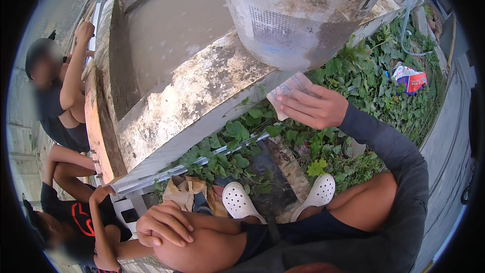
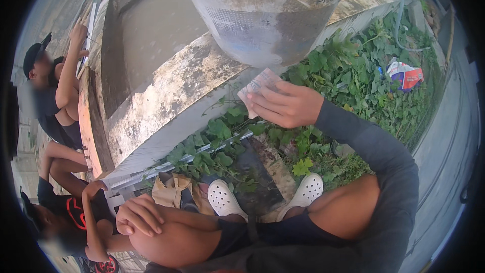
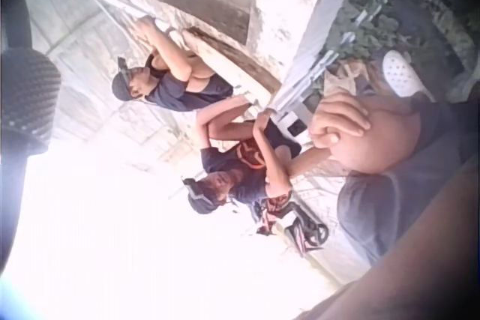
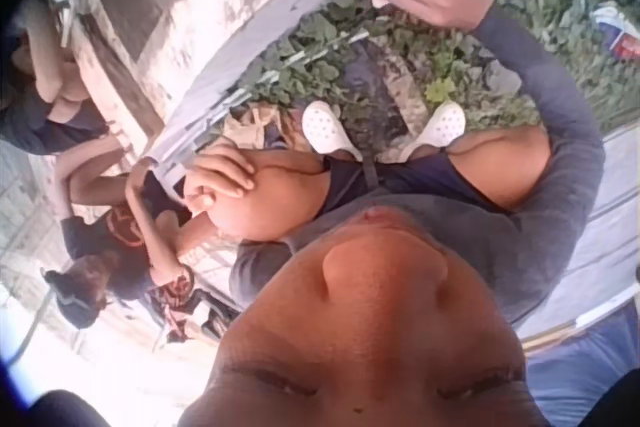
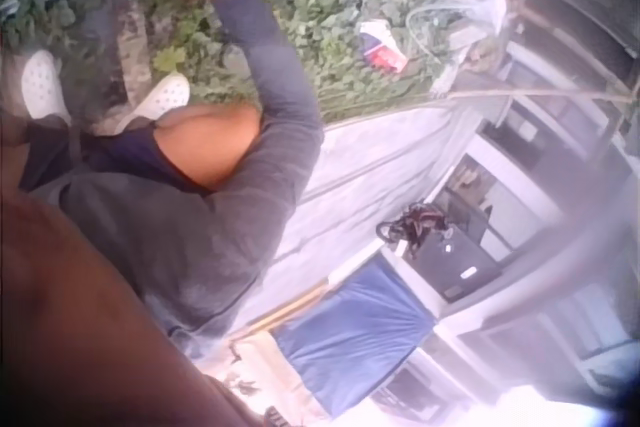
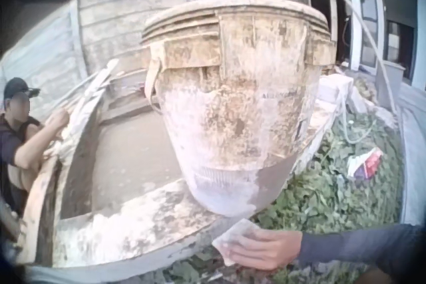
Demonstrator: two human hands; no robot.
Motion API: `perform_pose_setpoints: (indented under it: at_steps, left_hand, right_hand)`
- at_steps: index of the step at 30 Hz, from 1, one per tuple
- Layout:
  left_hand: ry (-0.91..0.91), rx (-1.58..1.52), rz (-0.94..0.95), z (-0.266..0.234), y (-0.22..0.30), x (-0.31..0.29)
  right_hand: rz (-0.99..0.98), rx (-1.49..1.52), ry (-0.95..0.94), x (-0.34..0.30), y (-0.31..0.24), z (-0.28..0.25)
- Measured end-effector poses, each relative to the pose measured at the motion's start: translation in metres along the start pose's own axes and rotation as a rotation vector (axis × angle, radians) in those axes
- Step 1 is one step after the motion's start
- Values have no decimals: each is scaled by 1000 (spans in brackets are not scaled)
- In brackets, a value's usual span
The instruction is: The person sands the outside of a plastic bucket using a piece of sandpaper, moving the paper across the bucket surface and around the rim.
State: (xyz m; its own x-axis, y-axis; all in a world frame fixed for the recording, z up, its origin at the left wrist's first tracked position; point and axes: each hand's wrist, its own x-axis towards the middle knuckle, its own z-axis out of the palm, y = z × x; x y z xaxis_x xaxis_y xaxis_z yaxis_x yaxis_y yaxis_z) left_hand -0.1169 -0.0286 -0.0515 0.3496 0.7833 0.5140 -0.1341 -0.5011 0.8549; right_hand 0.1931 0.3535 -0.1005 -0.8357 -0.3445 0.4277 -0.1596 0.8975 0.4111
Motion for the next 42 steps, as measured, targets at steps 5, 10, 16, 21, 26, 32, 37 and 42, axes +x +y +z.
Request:
perform_pose_setpoints:
  at_steps: [5, 10, 16, 21, 26, 32, 37, 42]
  left_hand:
    - [33, 4, -1, 2, 1, -6]
    - [66, 16, -24, 5, 6, -20]
    - [82, -22, -41, 6, 6, -23]
    - [87, -60, -60, 3, 7, -25]
    - [68, -60, -85, -2, 11, -21]
    - [40, -20, -58, -8, 10, -14]
    - [54, 7, -59, -7, 15, -13]
    - [73, -35, 16, -7, -3, -14]
  right_hand:
    - [30, -160, 31, 20, 15, -29]
    - [76, -192, 10, 27, 15, -36]
    - [-36, -9, -97, 10, -16, -17]
    - [-26, -45, -137, 11, -16, -13]
    - [137, -261, -135, 28, 8, -30]
    - [116, -326, -233, -23, 19, 3]
    - [197, -465, -98, 10, 36, -22]
    - [69, -384, -324, -22, 21, 10]
